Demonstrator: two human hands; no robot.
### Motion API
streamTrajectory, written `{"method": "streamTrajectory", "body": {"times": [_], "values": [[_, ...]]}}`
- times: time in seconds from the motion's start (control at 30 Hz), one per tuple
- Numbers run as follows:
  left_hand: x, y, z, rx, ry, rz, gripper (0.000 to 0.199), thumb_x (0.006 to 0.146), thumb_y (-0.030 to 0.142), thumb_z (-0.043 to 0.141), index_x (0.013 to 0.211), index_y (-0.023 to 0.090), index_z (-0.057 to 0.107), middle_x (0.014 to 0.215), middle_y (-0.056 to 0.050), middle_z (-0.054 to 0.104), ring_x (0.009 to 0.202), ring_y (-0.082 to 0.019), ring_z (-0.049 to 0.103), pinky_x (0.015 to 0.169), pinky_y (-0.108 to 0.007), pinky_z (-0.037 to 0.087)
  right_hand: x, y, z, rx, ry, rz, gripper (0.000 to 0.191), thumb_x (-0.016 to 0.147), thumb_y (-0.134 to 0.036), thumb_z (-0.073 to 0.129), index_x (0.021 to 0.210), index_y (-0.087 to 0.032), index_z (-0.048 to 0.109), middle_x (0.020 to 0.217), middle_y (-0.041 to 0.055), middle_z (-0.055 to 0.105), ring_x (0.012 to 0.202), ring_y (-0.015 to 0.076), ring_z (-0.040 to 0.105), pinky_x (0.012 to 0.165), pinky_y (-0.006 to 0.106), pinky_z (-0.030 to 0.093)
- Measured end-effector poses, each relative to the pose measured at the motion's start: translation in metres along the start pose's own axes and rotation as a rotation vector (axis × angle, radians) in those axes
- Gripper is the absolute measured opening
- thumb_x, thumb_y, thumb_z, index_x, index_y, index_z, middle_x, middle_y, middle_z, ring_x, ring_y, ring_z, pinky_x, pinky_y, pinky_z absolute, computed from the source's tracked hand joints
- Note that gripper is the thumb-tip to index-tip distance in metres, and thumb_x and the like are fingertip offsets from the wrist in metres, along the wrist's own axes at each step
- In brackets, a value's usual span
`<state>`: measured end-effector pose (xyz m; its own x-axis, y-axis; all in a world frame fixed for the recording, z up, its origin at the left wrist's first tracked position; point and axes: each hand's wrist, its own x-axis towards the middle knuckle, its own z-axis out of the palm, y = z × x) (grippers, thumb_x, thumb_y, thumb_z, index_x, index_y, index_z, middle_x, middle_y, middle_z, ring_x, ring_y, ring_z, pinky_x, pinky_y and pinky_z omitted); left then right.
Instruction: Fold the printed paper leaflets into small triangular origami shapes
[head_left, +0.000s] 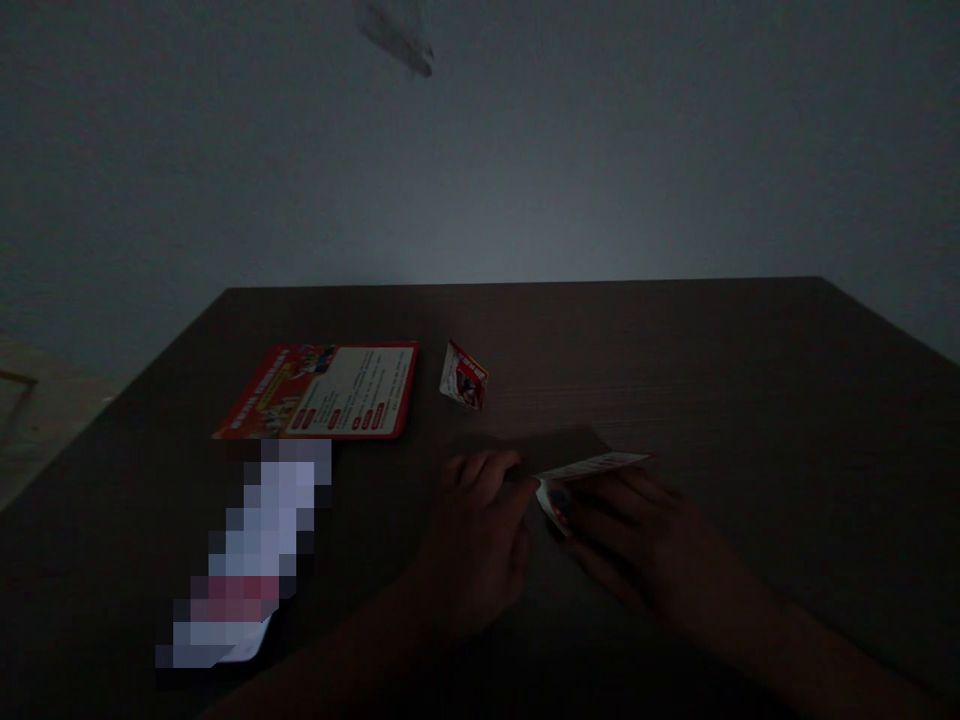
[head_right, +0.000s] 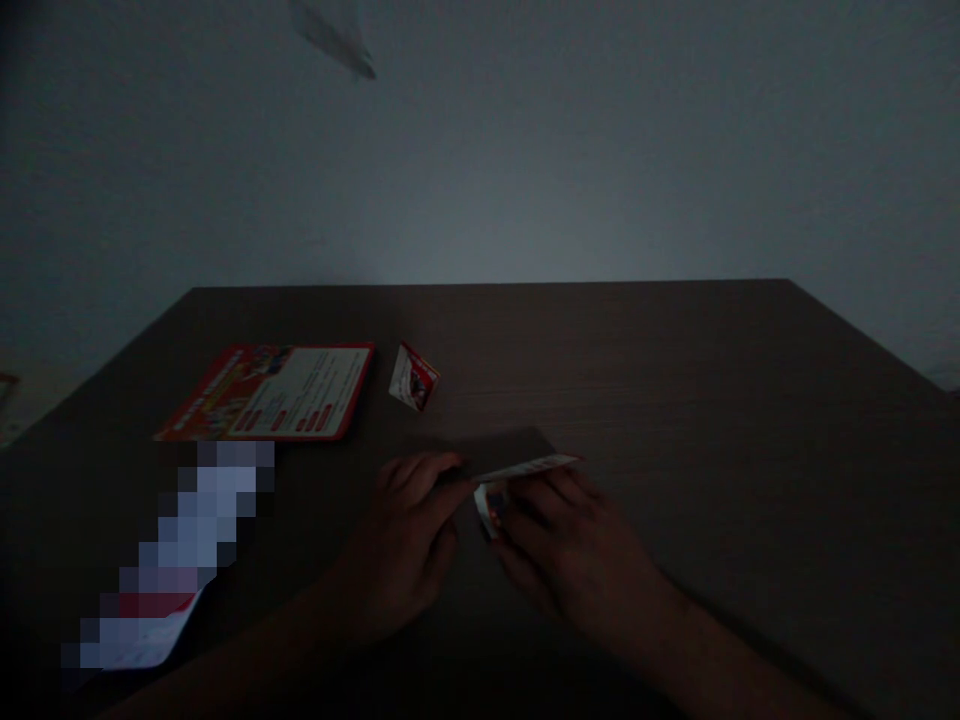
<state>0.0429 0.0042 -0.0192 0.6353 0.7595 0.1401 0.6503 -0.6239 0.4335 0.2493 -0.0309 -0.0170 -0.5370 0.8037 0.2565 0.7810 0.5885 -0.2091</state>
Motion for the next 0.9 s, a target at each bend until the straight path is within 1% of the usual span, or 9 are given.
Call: {"method": "streamTrajectory", "body": {"times": [0.13, 0.3, 0.4, 0.5, 0.63, 0.83, 0.9], "values": [[0.000, 0.002, 0.001, 0.018, 0.004, 0.015, 0.045, 0.075, 0.010, 0.048, 0.119, 0.017, 0.054, 0.128, -0.013, 0.048, 0.116, -0.029, 0.042, 0.095, -0.049, 0.032, -0.001, 0.000, -0.002, 0.010, 0.029, -0.022, 0.025, 0.086, -0.022, 0.054, 0.108, -0.023, 0.065, 0.112, 0.0071, 0.065, 0.104, 0.0237, 0.058, 0.090, 0.042, 0.048], [-0.001, 0.004, -0.001, 0.074, -0.013, 0.015, 0.044, 0.076, 0.012, 0.048, 0.119, 0.016, 0.054, 0.130, -0.014, 0.047, 0.119, -0.031, 0.040, 0.097, -0.050, 0.030, 0.001, 0.000, -0.004, 0.093, 0.034, -0.019, 0.021, 0.087, -0.018, 0.052, 0.101, -0.021, 0.067, 0.107, 0.0069, 0.066, 0.101, 0.0229, 0.058, 0.086, 0.041, 0.049], [0.000, 0.004, -0.001, 0.093, -0.019, 0.013, 0.041, 0.076, 0.013, 0.048, 0.117, 0.015, 0.055, 0.130, -0.014, 0.046, 0.118, -0.031, 0.041, 0.097, -0.050, 0.030, 0.002, 0.002, -0.004, 0.160, 0.044, 0.004, 0.017, 0.087, -0.017, 0.051, 0.094, -0.020, 0.066, 0.102, 0.0070, 0.067, 0.095, 0.0217, 0.059, 0.084, 0.040, 0.049], [0.001, 0.005, -0.002, 0.097, -0.006, 0.005, 0.039, 0.077, 0.013, 0.048, 0.115, 0.015, 0.055, 0.129, -0.014, 0.047, 0.117, -0.030, 0.041, 0.097, -0.049, 0.031, 0.002, 0.005, -0.004, 0.238, 0.068, 0.050, 0.016, 0.087, -0.016, 0.050, 0.091, -0.019, 0.065, 0.100, 0.0076, 0.066, 0.093, 0.0204, 0.060, 0.084, 0.038, 0.049], [0.001, 0.006, -0.003, 0.077, 0.003, -0.002, 0.040, 0.075, 0.012, 0.049, 0.115, 0.016, 0.054, 0.129, -0.013, 0.047, 0.117, -0.030, 0.041, 0.098, -0.049, 0.030, 0.001, 0.009, -0.002, 0.305, 0.084, 0.131, 0.015, 0.088, -0.017, 0.050, 0.092, -0.020, 0.064, 0.097, 0.0080, 0.066, 0.093, 0.0210, 0.060, 0.084, 0.038, 0.048], [0.001, 0.003, -0.001, 0.020, 0.015, -0.005, 0.041, 0.076, 0.011, 0.048, 0.116, 0.018, 0.053, 0.129, -0.012, 0.046, 0.118, -0.029, 0.040, 0.098, -0.048, 0.031, 0.001, 0.013, 0.003, 0.431, 0.124, 0.297, 0.017, 0.088, -0.023, 0.051, 0.077, -0.021, 0.063, 0.085, 0.0061, 0.065, 0.086, 0.0207, 0.060, 0.077, 0.036, 0.049], [0.001, 0.003, 0.000, 0.004, 0.038, -0.001, 0.042, 0.077, 0.010, 0.048, 0.117, 0.018, 0.052, 0.128, -0.012, 0.047, 0.118, -0.029, 0.041, 0.098, -0.047, 0.032, 0.001, 0.015, 0.005, 0.470, 0.130, 0.341, 0.019, 0.088, -0.025, 0.051, 0.074, -0.021, 0.062, 0.083, 0.0058, 0.064, 0.086, 0.0209, 0.060, 0.077, 0.035, 0.049]]}}
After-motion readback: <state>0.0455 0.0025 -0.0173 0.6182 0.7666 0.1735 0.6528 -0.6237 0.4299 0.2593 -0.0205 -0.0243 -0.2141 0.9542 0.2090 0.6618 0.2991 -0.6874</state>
